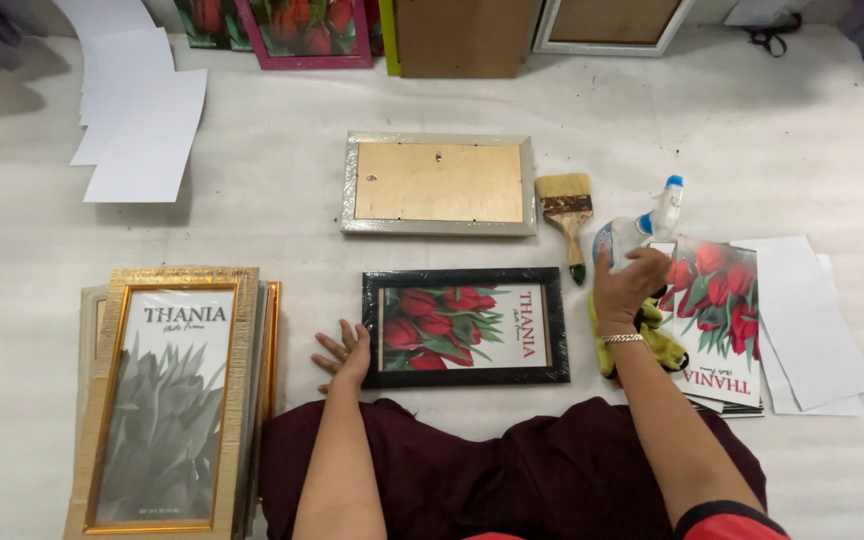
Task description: Cleaning glass and assembling a picture frame with a print
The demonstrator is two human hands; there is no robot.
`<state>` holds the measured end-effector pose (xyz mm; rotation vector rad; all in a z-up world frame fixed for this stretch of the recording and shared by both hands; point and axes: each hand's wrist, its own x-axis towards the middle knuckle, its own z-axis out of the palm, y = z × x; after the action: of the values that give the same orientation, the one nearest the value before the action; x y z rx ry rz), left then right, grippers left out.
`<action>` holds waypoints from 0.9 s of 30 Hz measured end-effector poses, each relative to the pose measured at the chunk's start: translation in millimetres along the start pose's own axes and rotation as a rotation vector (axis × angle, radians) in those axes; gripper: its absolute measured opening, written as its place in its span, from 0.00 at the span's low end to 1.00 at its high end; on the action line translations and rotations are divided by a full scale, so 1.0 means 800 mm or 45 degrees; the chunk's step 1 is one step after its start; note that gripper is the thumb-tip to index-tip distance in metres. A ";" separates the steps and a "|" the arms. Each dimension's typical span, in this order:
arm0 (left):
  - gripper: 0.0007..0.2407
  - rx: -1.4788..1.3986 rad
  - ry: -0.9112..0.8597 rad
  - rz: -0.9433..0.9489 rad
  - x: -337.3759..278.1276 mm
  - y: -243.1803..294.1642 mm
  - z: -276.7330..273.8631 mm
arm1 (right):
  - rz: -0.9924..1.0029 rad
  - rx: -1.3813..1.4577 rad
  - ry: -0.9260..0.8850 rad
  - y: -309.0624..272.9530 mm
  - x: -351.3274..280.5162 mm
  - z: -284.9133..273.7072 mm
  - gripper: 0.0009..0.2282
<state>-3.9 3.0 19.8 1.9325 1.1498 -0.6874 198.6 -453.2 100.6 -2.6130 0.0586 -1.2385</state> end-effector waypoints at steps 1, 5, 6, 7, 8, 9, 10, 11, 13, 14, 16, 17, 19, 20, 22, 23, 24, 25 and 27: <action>0.31 0.000 -0.002 0.004 0.001 -0.001 0.001 | -0.001 -0.003 0.003 0.008 0.012 0.002 0.20; 0.30 -0.034 -0.014 0.012 -0.007 0.002 -0.004 | 0.968 0.683 -0.308 0.060 0.041 0.035 0.33; 0.30 -0.034 -0.019 0.009 -0.011 0.003 -0.007 | 0.982 0.762 -0.579 0.078 0.044 0.051 0.38; 0.30 -0.035 -0.019 0.007 -0.010 0.003 -0.007 | 0.982 0.762 -0.581 0.061 0.058 0.032 0.38; 0.30 -0.036 -0.018 0.019 -0.009 0.003 -0.007 | 0.766 0.679 -0.552 0.043 0.073 0.014 0.30; 0.31 -0.034 -0.020 0.032 -0.006 0.004 -0.007 | 0.554 0.592 -0.519 0.026 0.087 -0.005 0.24; 0.31 -0.030 -0.022 0.033 0.003 -0.005 0.002 | 0.557 0.589 -0.519 0.013 0.088 -0.026 0.24; 0.31 -0.034 -0.017 0.023 0.015 -0.010 0.009 | 0.660 0.830 -0.358 -0.004 0.096 -0.043 0.18; 0.30 -0.039 -0.017 0.007 0.018 -0.009 0.009 | 0.760 1.065 -0.200 -0.034 0.106 -0.081 0.15; 0.31 -0.049 -0.022 0.011 0.009 -0.005 0.003 | 0.884 1.250 -0.264 -0.047 0.110 -0.103 0.15; 0.31 -0.050 -0.033 0.014 0.000 -0.003 -0.001 | 1.015 1.426 -0.328 -0.068 0.102 -0.135 0.16; 0.31 -0.031 -0.019 0.011 0.001 -0.001 -0.001 | 1.043 1.300 -0.557 -0.078 0.096 -0.141 0.13; 0.31 -0.014 -0.005 0.009 0.002 0.002 -0.001 | 1.062 1.166 -0.782 -0.084 0.070 -0.143 0.12; 0.30 -0.010 -0.002 0.004 0.002 0.004 -0.001 | 1.022 1.051 -0.986 -0.080 0.051 -0.137 0.10; 0.30 -0.004 -0.003 -0.009 0.001 0.001 0.001 | 0.981 0.924 -1.192 -0.078 0.023 -0.137 0.11; 0.30 -0.018 -0.004 -0.002 0.001 0.002 0.002 | 0.704 0.657 -1.494 -0.079 0.018 -0.141 0.17; 0.30 -0.032 -0.004 0.005 0.002 0.002 0.002 | 0.412 0.374 -1.765 -0.081 0.013 -0.145 0.25; 0.30 -0.033 -0.003 0.004 0.004 0.002 0.003 | 0.411 0.374 -1.766 -0.084 0.003 -0.144 0.25; 0.30 -0.021 0.019 0.006 0.008 0.001 0.006 | 0.116 0.089 -1.808 -0.090 -0.018 -0.141 0.30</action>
<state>-1.0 2.0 12.9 1.9291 1.1559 -0.6605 97.8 -404.5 176.0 -2.7251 -0.1197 0.7653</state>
